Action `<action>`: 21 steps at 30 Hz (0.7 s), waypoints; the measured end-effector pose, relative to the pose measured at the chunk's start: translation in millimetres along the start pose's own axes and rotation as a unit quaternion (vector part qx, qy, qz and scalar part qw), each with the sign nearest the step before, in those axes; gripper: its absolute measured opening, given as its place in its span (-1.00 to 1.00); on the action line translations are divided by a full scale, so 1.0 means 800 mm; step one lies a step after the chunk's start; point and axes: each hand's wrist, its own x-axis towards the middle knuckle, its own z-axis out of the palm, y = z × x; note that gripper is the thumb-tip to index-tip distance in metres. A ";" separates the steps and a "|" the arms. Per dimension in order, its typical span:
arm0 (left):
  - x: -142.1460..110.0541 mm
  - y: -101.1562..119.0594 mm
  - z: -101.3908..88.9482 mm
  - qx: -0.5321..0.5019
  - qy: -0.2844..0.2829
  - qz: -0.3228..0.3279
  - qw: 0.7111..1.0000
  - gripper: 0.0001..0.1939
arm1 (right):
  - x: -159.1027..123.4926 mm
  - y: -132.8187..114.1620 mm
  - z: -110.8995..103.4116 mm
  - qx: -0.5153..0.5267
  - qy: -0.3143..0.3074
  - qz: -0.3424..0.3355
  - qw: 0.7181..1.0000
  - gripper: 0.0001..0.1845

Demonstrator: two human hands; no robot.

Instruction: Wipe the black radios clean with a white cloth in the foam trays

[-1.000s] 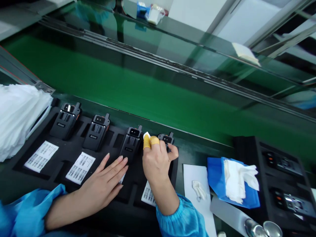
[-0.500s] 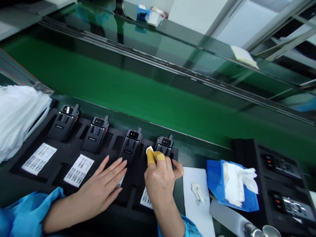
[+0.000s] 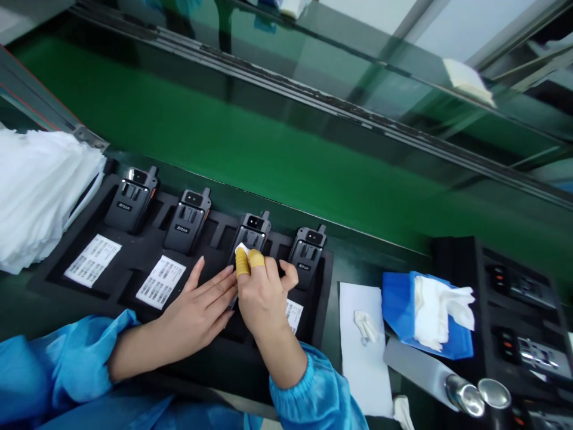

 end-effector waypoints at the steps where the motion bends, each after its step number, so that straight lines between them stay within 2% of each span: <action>1: -0.001 0.000 0.002 0.002 -0.003 0.002 1.000 -0.63 | -0.001 0.001 0.001 -0.007 -0.001 0.000 1.000 -0.75; 6: -0.005 0.004 -0.003 -0.003 -0.014 -0.001 1.000 -0.63 | -0.021 0.022 -0.005 -0.067 -0.004 0.033 0.997 -0.75; 11: -0.030 -0.006 -0.035 -0.005 0.005 -0.016 1.000 -0.65 | -0.031 0.036 -0.019 -0.081 -0.003 0.054 0.995 -0.80; 16: -0.059 -0.054 -0.060 0.051 0.003 -0.049 0.997 -0.65 | 0.011 0.018 -0.018 -0.063 0.028 0.016 0.997 -0.82; 21: -0.065 -0.084 -0.060 0.060 0.001 -0.065 0.996 -0.63 | 0.073 -0.021 0.008 -0.031 0.055 -0.028 0.998 -0.77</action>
